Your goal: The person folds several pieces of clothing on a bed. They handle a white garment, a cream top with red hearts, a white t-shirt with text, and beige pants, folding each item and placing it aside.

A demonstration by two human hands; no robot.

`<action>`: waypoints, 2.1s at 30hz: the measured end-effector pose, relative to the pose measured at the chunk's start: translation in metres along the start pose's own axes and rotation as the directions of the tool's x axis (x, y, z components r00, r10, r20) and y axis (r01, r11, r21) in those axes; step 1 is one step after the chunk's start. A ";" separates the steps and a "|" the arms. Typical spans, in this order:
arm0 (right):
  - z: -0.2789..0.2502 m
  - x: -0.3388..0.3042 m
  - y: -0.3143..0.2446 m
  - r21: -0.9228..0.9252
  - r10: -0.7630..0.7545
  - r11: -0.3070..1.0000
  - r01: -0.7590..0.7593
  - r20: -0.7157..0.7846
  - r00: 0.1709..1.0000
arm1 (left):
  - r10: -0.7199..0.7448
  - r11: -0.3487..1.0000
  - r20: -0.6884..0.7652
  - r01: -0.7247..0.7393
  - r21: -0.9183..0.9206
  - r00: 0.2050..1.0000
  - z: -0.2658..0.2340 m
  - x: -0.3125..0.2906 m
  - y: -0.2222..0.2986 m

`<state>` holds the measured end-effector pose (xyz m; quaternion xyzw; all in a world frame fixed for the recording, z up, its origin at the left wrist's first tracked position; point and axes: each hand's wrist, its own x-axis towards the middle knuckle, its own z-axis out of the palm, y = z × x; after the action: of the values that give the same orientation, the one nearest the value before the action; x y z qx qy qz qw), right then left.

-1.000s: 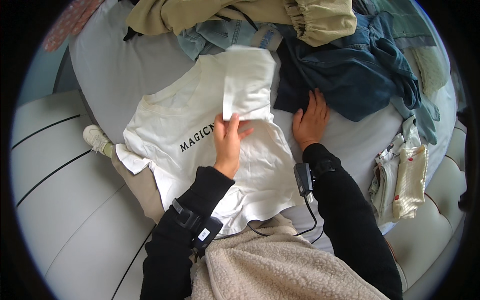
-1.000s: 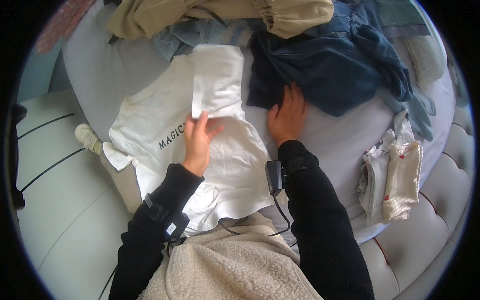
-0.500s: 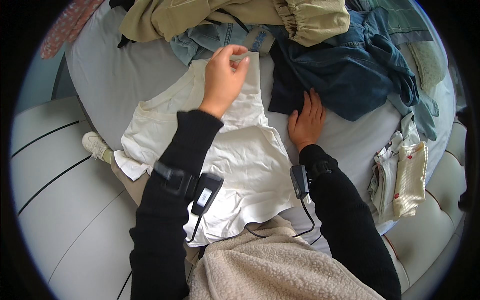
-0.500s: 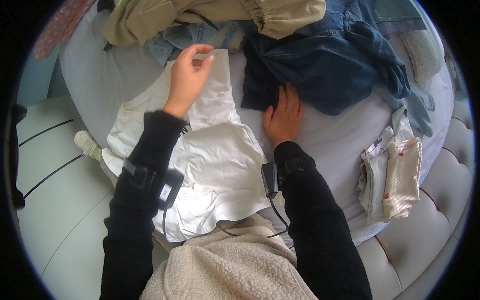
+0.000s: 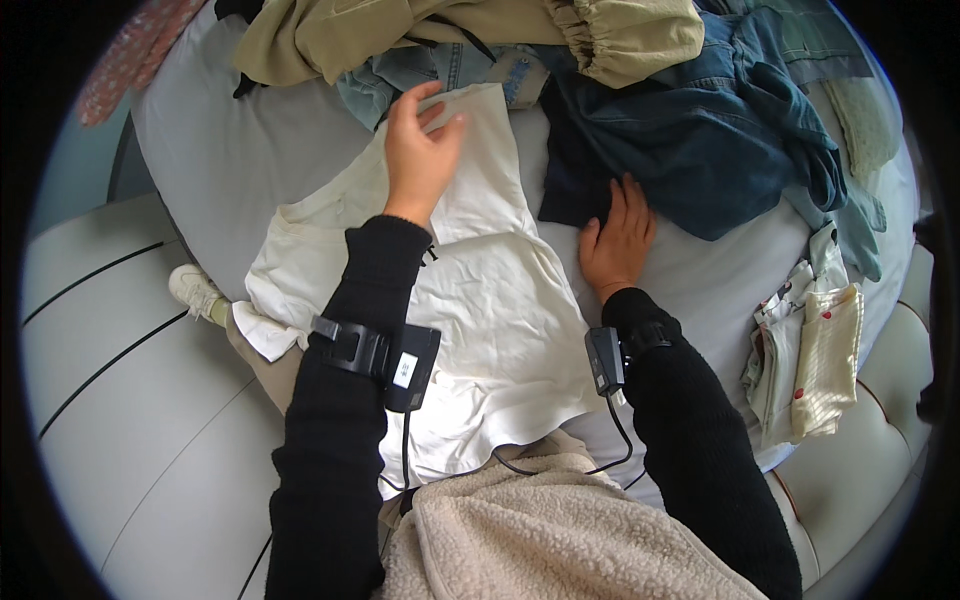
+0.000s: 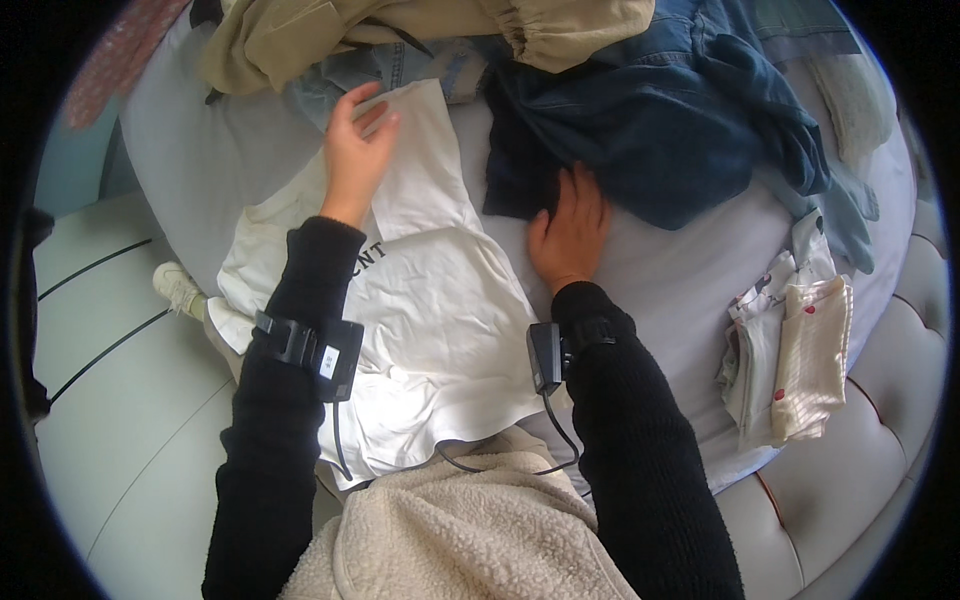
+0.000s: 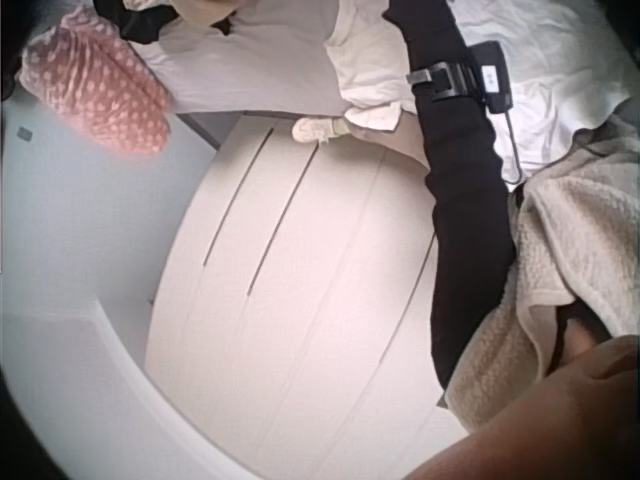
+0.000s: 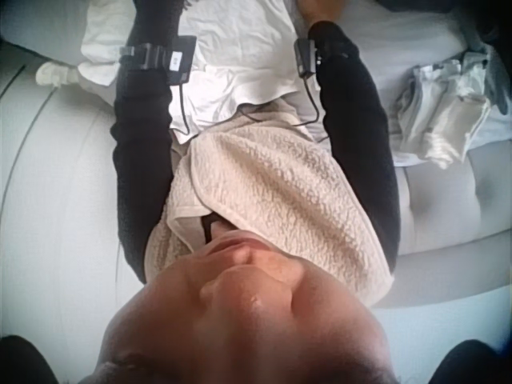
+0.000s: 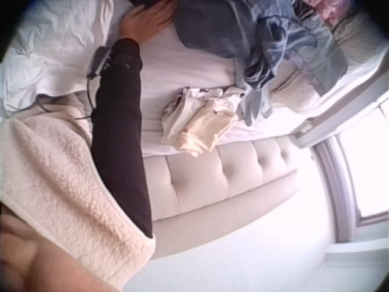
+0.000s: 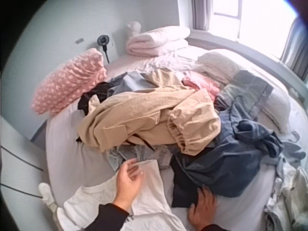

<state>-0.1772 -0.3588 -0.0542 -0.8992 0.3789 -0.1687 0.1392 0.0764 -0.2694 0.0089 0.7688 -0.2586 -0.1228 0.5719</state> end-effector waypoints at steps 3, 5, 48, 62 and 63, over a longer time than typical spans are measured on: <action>0.000 0.001 0.000 -0.009 -0.020 1.000 0.020 -0.021 1.000 | -0.130 0.991 -0.089 0.131 0.005 0.988 -0.026 -0.015 -0.012; 0.000 0.000 0.000 0.004 -0.014 1.000 0.014 -0.020 1.000 | -0.349 0.937 -0.142 0.349 -0.029 0.926 -0.037 -0.022 -0.024; 0.000 0.001 0.001 -0.037 -0.039 0.999 0.038 -0.032 0.999 | -0.600 0.797 -0.037 0.594 -0.104 0.799 -0.078 -0.119 0.026; 0.000 0.001 0.001 -0.050 -0.043 0.998 0.042 -0.029 0.999 | 0.111 0.824 0.345 -0.280 0.493 0.932 -0.007 -0.137 0.013; 0.000 0.001 0.001 -0.040 -0.046 0.998 0.045 -0.029 0.999 | 0.054 0.846 0.359 -0.234 0.479 0.932 -0.007 -0.135 0.014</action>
<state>-0.1772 -0.3602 -0.0543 -0.9076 0.3636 -0.1778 0.1117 -0.0368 -0.1938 0.0098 0.8393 -0.4321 -0.1330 0.3020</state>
